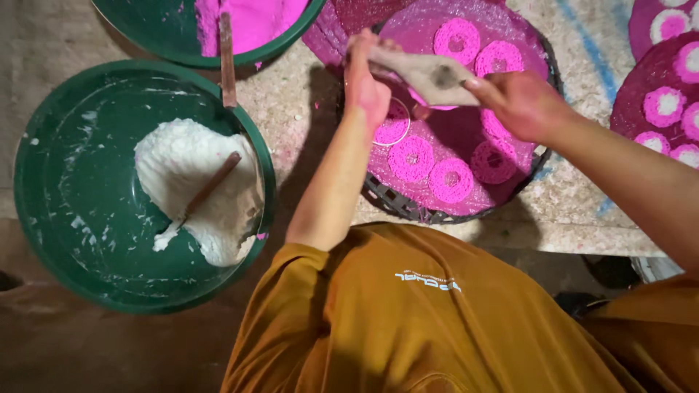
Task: The person uses a wooden applicator to scoop white and pink powders and applies them into circular molds on a flat surface. They repeatedly fill the molds, smooth the powder, and arrange the finished circular designs on a nearby tray.
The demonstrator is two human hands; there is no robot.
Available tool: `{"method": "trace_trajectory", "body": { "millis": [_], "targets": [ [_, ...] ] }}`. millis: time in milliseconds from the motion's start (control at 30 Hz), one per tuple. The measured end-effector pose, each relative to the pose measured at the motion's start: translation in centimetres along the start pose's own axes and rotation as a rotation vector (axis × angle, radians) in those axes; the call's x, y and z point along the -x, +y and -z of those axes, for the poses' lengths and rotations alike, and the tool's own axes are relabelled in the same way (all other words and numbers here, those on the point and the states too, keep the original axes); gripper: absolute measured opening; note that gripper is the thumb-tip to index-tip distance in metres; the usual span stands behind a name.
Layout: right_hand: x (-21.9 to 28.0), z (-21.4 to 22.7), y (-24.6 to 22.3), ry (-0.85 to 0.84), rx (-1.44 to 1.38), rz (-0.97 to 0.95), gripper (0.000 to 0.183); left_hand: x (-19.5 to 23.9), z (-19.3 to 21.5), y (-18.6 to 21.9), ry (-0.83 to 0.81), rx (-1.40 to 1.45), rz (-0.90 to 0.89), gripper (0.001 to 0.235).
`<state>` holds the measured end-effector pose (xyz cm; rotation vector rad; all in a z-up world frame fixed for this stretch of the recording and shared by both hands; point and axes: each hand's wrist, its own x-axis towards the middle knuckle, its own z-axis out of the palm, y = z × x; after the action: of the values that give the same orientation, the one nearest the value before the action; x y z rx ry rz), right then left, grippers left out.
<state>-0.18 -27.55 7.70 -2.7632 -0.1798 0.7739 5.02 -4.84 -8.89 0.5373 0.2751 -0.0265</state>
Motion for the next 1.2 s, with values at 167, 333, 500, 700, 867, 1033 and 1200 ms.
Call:
{"method": "trace_trajectory", "body": {
  "millis": [167, 333, 500, 700, 867, 1033, 1200],
  "targets": [
    [3.1, -1.6, 6.6, 0.287, -0.511, 0.132, 0.073, 6.4, 4.5, 4.0, -0.15, -1.086, -0.284, 0.056],
    [4.7, -7.3, 8.6, 0.421, -1.183, 0.267, 0.069, 10.5, 6.5, 4.1, -0.128, -1.291, -0.234, 0.054],
    [6.4, -10.4, 8.0, 0.487, -1.301, 0.245, 0.07, 10.9, 4.5, 5.5, -0.121, -1.334, -0.181, 0.061],
    [7.4, -12.0, 8.5, 0.543, -1.367, 0.158, 0.072, 11.0, 2.4, 7.4, -0.605, -1.63, -0.297, 0.106],
    [7.8, -12.9, 8.7, 0.596, -1.375, 0.152, 0.071, 10.1, 1.3, 7.0, -0.573, -1.764, -0.236, 0.106],
    [8.4, -14.0, 9.1, 0.625, -1.432, 0.165, 0.067, 10.2, 1.8, 6.8, -0.55, -1.786, -0.24, 0.107],
    [8.2, -14.9, 10.1, 0.622, -1.515, 0.15, 0.067, 10.2, 2.1, 7.0, -0.555, -1.718, -0.309, 0.103]
  ]
}}
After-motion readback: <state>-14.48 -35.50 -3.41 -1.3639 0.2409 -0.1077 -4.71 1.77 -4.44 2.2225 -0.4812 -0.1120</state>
